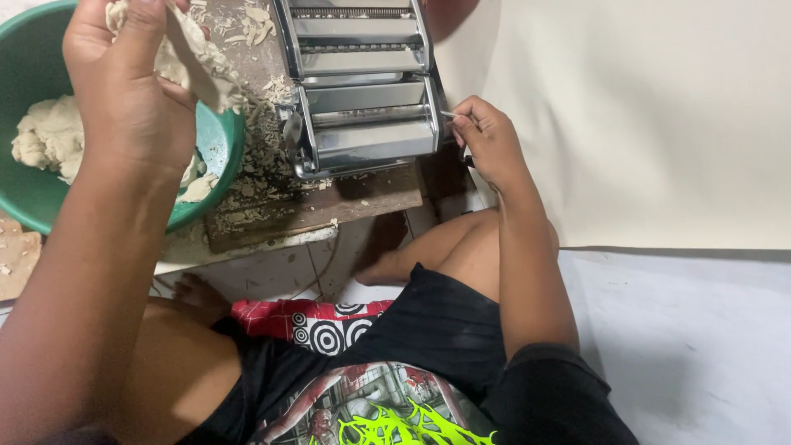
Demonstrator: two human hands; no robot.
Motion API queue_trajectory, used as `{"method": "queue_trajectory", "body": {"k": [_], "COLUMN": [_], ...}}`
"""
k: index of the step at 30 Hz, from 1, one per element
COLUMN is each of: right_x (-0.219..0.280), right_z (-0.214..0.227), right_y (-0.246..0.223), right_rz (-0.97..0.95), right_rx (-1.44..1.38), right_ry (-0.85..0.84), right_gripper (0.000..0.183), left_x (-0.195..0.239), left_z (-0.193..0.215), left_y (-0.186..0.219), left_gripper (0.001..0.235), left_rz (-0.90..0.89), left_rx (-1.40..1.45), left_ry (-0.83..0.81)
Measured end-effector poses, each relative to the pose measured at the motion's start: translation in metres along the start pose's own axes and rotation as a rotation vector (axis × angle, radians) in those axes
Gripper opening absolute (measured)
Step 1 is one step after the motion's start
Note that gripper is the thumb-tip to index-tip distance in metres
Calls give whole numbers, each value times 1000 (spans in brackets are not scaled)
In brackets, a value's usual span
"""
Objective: The person prepares dough by hand, flattens it into a sheet, and then passes the sheet through a manual pasta machine by turning a crank handle.
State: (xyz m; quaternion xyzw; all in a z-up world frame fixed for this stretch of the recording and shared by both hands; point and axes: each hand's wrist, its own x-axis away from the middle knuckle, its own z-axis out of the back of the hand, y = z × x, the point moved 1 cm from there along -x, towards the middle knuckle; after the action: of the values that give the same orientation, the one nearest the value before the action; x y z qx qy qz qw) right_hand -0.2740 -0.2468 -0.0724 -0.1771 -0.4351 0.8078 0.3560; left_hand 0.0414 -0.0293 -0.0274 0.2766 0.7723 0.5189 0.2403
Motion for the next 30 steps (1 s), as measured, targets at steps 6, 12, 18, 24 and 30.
{"method": "queue_trajectory", "body": {"k": [6,12,18,24,30], "right_x": [1,-2,-10,-12,-6], "right_z": [-2,-3,-15,-15,-7], "right_y": [8,10,22,29,30], "right_rz": [-15,-89,54,196,249], "right_rx": [65,65,-49,-15,54], "right_ry": [-19,-111,19,78,52], "right_gripper": [17,17,28,23,13], "left_x": [-1,4,9,9,10], "left_z": [1,-5,-8,-3,-2], "left_y": [-4,9,19,14,14], "left_gripper": [28,21,19,15,15], "left_rz": [23,22,85,32,62], "left_rx": [19,46,26,3,25], "left_ry": [37,46,79,33,71]}}
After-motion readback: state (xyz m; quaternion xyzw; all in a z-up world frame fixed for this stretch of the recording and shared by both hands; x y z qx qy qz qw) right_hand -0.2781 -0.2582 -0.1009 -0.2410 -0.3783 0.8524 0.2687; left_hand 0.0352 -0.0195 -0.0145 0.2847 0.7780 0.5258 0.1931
